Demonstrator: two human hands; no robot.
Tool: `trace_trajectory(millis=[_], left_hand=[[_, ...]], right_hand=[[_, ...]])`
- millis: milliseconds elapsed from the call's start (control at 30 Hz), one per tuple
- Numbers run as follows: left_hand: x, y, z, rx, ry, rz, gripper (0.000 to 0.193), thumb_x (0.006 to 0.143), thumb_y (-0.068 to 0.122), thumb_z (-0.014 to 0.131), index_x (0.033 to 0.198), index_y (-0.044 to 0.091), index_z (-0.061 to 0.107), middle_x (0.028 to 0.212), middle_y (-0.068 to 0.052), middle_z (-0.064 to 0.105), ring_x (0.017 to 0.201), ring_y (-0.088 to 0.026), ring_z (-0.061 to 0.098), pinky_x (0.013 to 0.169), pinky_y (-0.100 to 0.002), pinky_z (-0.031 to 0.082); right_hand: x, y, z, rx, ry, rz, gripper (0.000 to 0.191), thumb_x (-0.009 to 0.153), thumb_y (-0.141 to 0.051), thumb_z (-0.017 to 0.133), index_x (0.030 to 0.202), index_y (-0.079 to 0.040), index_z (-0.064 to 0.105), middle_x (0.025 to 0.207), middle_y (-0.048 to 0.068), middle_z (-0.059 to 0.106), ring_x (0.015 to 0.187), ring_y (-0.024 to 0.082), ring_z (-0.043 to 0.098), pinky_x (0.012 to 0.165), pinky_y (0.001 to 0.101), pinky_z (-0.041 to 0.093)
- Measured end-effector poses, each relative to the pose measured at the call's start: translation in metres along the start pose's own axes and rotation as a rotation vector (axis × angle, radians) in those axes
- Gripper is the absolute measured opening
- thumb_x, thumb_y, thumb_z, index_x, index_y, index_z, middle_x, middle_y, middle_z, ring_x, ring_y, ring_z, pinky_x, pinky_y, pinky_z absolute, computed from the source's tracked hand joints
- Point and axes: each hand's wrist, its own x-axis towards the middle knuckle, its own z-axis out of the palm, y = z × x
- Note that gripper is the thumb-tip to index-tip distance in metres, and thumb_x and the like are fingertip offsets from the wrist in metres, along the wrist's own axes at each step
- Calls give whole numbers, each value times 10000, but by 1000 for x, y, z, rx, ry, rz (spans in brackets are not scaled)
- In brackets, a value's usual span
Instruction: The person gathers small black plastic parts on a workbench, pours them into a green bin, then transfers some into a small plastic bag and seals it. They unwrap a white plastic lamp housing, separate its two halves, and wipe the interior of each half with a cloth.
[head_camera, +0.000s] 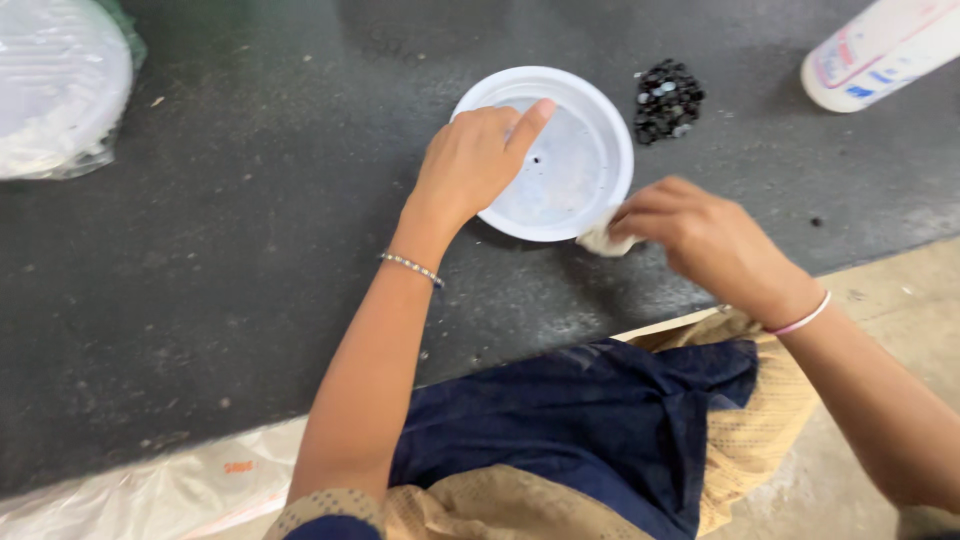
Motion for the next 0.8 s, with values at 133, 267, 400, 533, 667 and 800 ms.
trace_trajectory(millis=[133, 267, 400, 533, 667, 800], left_hand=[[-2, 3, 22, 167, 116, 78, 490, 1048, 450, 520, 899, 19, 699, 939, -176, 723, 907, -392, 675, 751, -513, 526], [-3, 0, 48, 186, 239, 335, 294, 1044, 249, 600, 1169, -10, 660, 1219, -173, 690, 1144, -362, 634, 932, -483, 524], [-1, -5, 64, 286, 203, 373, 327, 1010, 183, 632, 1244, -45, 626, 1296, -195, 641, 1252, -366, 578, 1032, -476, 459], [2, -5, 71, 397, 202, 377, 337, 965, 137, 632, 1251, -42, 622, 1341, -189, 631, 1290, -355, 563, 1071, -464, 429], [7, -1, 73, 468, 193, 384, 347, 942, 114, 626, 1246, -53, 628, 1357, -201, 623, 1306, -359, 553, 1072, -463, 419], [8, 1, 73, 464, 175, 365, 342, 958, 128, 626, 1247, -57, 630, 1351, -206, 623, 1301, -359, 557, 1092, -468, 414]], right_hand=[[-22, 5, 2, 29, 314, 285, 344, 833, 98, 662, 1094, -105, 756, 1105, 79, 705, 1044, 282, 666, 897, 379, 550], [-22, -25, 34, 165, 482, 365, 323, 877, 77, 687, 1128, -116, 753, 1113, 85, 706, 1050, 263, 684, 885, 368, 563], [-4, -39, 66, 206, 515, 287, 307, 853, 42, 699, 1116, -108, 744, 1092, 78, 699, 1008, 302, 665, 863, 405, 546], [2, -8, 66, 162, 547, 365, 304, 835, 37, 690, 1101, -96, 751, 1005, 100, 667, 933, 337, 634, 809, 425, 528], [24, 46, 62, 90, 583, 450, 254, 846, 39, 707, 1057, -87, 770, 908, 112, 630, 871, 323, 634, 757, 428, 512], [67, 97, 64, 90, 573, 405, 221, 830, 63, 709, 981, -84, 773, 857, 111, 624, 813, 312, 636, 713, 429, 496]])
